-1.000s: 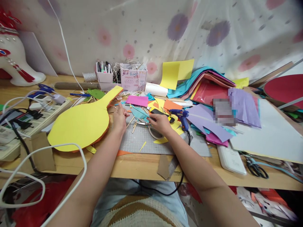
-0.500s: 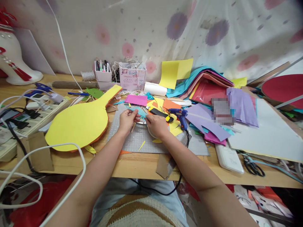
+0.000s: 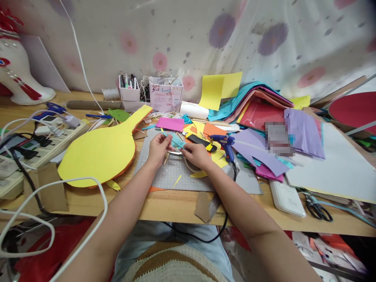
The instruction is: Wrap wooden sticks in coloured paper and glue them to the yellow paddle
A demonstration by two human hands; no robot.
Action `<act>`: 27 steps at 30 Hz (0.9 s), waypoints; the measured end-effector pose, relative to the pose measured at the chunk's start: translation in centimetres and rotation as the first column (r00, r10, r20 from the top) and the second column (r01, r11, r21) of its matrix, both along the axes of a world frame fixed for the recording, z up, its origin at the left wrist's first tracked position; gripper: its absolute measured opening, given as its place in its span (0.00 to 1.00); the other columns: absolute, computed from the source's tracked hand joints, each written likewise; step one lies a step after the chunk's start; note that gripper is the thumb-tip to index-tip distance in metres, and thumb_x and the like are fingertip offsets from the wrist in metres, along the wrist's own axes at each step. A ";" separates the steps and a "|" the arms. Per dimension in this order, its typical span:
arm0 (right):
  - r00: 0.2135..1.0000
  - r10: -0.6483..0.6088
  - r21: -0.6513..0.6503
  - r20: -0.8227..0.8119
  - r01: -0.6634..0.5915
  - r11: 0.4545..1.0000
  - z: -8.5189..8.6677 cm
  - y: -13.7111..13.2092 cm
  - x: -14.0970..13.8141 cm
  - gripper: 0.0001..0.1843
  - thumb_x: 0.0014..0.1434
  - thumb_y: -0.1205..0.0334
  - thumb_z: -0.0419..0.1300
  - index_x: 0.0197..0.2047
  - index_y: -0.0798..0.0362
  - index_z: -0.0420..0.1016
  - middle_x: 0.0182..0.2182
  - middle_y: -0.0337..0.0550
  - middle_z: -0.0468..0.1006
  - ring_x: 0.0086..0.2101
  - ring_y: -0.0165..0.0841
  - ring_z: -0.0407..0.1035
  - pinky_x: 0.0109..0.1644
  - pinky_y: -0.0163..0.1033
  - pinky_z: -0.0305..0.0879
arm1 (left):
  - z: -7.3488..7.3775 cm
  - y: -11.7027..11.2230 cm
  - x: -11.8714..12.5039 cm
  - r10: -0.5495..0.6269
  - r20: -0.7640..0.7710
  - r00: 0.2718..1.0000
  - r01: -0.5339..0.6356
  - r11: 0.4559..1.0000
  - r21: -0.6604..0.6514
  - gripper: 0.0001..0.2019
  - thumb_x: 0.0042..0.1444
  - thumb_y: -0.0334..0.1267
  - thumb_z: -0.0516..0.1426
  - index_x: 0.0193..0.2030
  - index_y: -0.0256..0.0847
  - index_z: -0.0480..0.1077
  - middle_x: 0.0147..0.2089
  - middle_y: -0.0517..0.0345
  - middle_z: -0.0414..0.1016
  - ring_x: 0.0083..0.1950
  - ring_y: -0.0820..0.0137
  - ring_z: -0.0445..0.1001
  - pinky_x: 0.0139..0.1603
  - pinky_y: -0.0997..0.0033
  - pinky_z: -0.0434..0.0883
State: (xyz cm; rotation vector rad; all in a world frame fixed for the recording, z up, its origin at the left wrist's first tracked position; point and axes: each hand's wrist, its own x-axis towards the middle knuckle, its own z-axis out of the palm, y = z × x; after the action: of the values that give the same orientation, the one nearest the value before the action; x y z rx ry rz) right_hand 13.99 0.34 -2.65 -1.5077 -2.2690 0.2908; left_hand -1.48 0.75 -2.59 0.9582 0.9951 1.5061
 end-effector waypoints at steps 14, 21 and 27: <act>0.953 0.077 0.053 -0.293 -0.065 0.997 -0.1 -0.3 -0.5 0.14 0.58 0.55 0.51 0.37 0.53 0.75 0.28 0.40 0.77 0.29 0.28 0.68 0.32 0.31 0.59 | -0.1 -0.6 0.9 -0.100 -0.046 0.994 0.098 0.994 -0.043 0.14 0.35 0.42 0.64 0.28 0.36 0.71 0.20 0.66 0.64 0.20 0.80 0.61 0.21 0.76 0.68; 0.939 0.144 0.155 -0.312 -0.099 0.983 -0.9 0.2 -0.2 0.14 0.58 0.58 0.53 0.44 0.52 0.73 0.36 0.42 0.78 0.35 0.30 0.70 0.39 0.32 0.62 | -0.7 -0.4 0.7 -0.154 -0.056 0.986 0.153 0.988 -0.030 0.14 0.36 0.44 0.64 0.27 0.36 0.70 0.23 0.64 0.67 0.21 0.80 0.64 0.23 0.76 0.69; 0.978 0.094 0.251 -0.187 -0.045 0.967 -1.0 0.1 -0.2 0.16 0.61 0.60 0.48 0.45 0.51 0.74 0.36 0.45 0.77 0.37 0.31 0.70 0.41 0.33 0.62 | -0.7 -0.4 0.7 -0.205 -0.025 0.979 0.204 0.979 -0.030 0.21 0.35 0.42 0.65 0.39 0.40 0.69 0.23 0.67 0.65 0.22 0.80 0.64 0.23 0.76 0.70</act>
State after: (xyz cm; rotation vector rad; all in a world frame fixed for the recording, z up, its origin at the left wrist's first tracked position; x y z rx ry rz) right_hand 13.80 0.47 -3.62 -1.2187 -2.1153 0.1639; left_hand -0.78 0.37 -3.32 1.0326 0.9055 1.3083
